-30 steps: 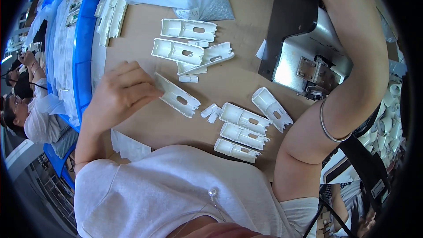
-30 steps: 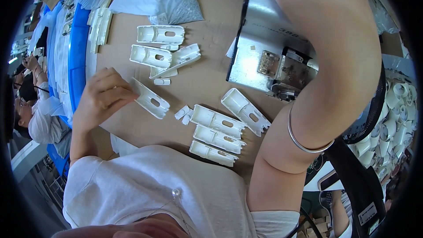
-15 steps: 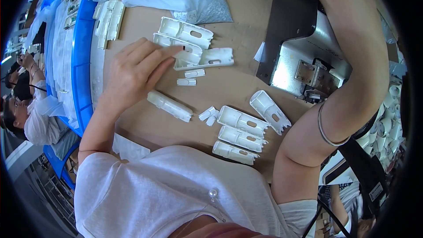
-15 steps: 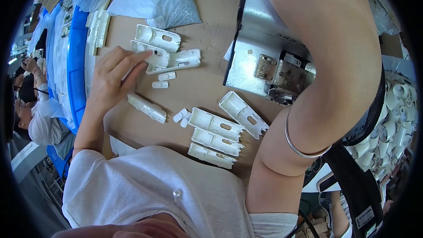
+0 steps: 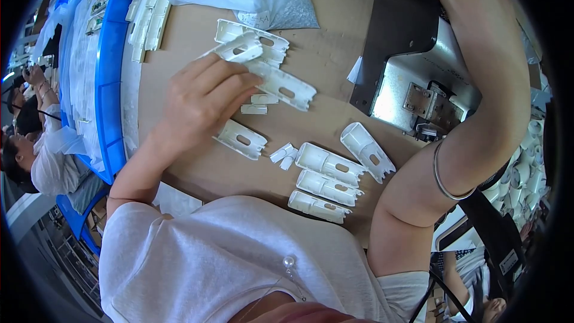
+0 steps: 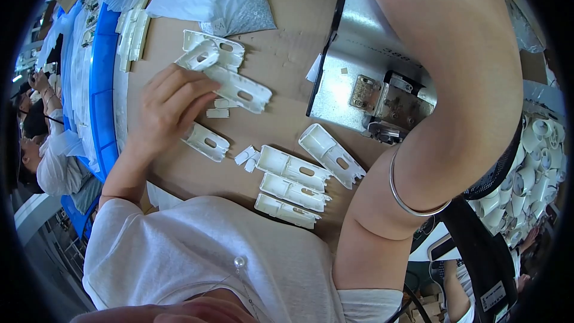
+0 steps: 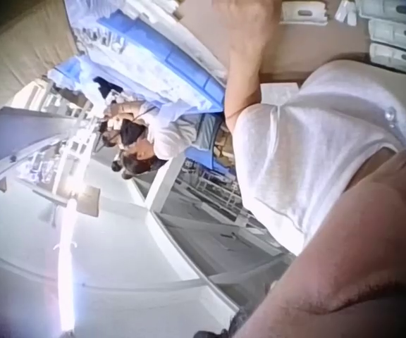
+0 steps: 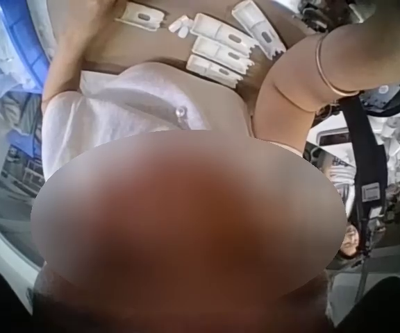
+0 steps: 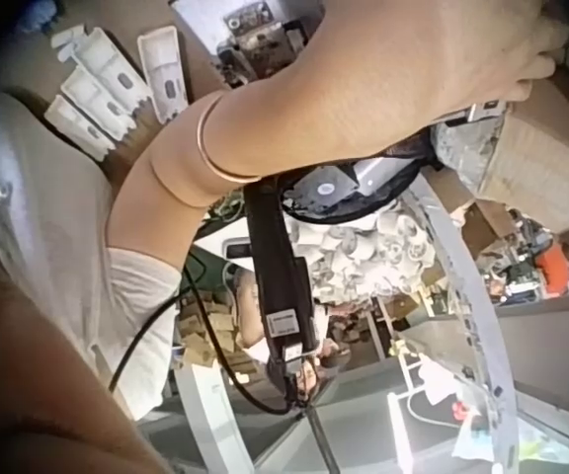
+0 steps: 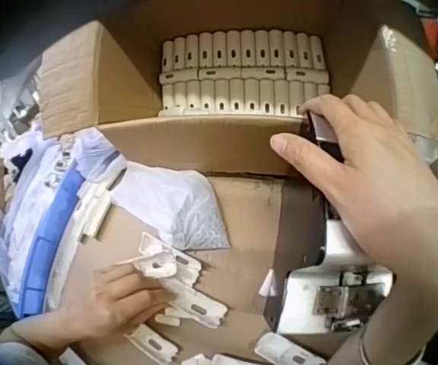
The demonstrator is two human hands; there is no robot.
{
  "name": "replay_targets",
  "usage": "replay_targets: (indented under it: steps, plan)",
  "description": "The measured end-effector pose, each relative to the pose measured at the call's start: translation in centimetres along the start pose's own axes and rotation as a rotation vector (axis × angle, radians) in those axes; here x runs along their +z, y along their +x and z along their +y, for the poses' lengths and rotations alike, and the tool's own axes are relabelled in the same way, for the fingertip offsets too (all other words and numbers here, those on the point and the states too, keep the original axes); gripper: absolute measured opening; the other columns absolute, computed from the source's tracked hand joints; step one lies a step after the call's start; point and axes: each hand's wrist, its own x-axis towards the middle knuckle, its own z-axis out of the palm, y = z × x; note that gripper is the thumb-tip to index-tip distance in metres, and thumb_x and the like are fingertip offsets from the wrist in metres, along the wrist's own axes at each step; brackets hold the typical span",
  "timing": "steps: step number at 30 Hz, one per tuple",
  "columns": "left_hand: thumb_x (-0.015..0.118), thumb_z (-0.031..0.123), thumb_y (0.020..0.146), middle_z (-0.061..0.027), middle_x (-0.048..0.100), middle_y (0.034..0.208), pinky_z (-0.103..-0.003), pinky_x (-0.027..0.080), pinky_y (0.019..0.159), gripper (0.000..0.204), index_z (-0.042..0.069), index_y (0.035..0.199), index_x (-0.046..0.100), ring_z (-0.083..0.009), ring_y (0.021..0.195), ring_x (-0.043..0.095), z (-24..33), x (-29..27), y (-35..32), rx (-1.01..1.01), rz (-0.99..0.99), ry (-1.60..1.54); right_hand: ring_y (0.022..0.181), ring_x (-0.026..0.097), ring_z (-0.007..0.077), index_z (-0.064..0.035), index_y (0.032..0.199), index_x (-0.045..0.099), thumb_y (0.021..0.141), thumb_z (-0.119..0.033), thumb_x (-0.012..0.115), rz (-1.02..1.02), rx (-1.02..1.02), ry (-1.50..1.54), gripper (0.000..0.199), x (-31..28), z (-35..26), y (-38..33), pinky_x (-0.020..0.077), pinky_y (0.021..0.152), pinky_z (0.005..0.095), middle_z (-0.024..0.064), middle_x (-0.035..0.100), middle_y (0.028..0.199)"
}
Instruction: Assemble small electronic components by securing circuit boards into plastic housings using an electric screwdriver.
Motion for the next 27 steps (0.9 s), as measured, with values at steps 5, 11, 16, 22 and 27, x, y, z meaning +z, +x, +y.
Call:
replay_targets:
  steps: [5, 11, 16, 22, 27]
  plan:
    - [0.076, 0.009, 0.090, -0.0047, 0.065, 0.107, -0.029, 0.050, 0.071, 0.020, 0.006, 0.110, 0.074, -0.0185, 0.081, 0.061, 0.8, -0.8, -0.3, -0.100, 0.012, -0.080, 0.105, 0.059, 0.0282, 0.0037, 0.124, 0.064, 0.105, -0.035, 0.061, 0.007, 0.022, -0.024, 0.044, -1.1, 6.4, -0.9, 0.0467, 0.094, 0.0383, 0.0157, 0.065, 0.115]
    - [0.072, 0.004, 0.091, -0.0075, 0.063, 0.115, -0.031, 0.052, 0.076, 0.029, 0.003, 0.121, 0.071, -0.0201, 0.090, 0.062, 3.3, -0.7, -1.2, -0.150, -0.138, -0.143, 0.105, 0.059, 0.0281, 0.0037, 0.125, 0.064, 0.105, -0.035, 0.061, 0.010, -0.010, 0.004, 0.044, 0.4, 4.1, -0.2, 0.0469, 0.094, 0.0381, 0.0157, 0.065, 0.116]
    - [0.068, 0.001, 0.090, -0.0095, 0.061, 0.119, -0.032, 0.052, 0.083, 0.036, 0.002, 0.127, 0.068, -0.0234, 0.096, 0.062, 4.8, 0.3, -0.8, -0.150, -0.184, -0.212, 0.106, 0.059, 0.0280, 0.0037, 0.125, 0.064, 0.105, -0.035, 0.062, 0.027, -0.008, -0.006, 0.043, 0.0, 1.8, -0.4, 0.0470, 0.094, 0.0379, 0.0158, 0.065, 0.116]
    - [0.067, 0.003, 0.091, -0.0105, 0.060, 0.121, -0.034, 0.052, 0.087, 0.036, 0.001, 0.126, 0.067, -0.0264, 0.100, 0.061, 6.9, 3.0, 2.4, -0.105, -0.063, -0.339, 0.106, 0.060, 0.0279, 0.0037, 0.125, 0.064, 0.105, -0.034, 0.062, 0.034, -0.032, 0.007, 0.043, 0.1, 1.5, -0.5, 0.0472, 0.094, 0.0377, 0.0158, 0.065, 0.116]
    - [0.068, 0.007, 0.094, -0.0108, 0.060, 0.119, -0.034, 0.052, 0.086, 0.031, 0.000, 0.124, 0.066, -0.0254, 0.099, 0.060, 7.1, 2.2, 1.3, 0.019, -0.006, -0.363, 0.106, 0.060, 0.0278, 0.0037, 0.125, 0.064, 0.105, -0.034, 0.062, -0.006, -0.026, 0.017, 0.043, 1.1, 3.6, -1.5, 0.0474, 0.094, 0.0375, 0.0158, 0.065, 0.116]
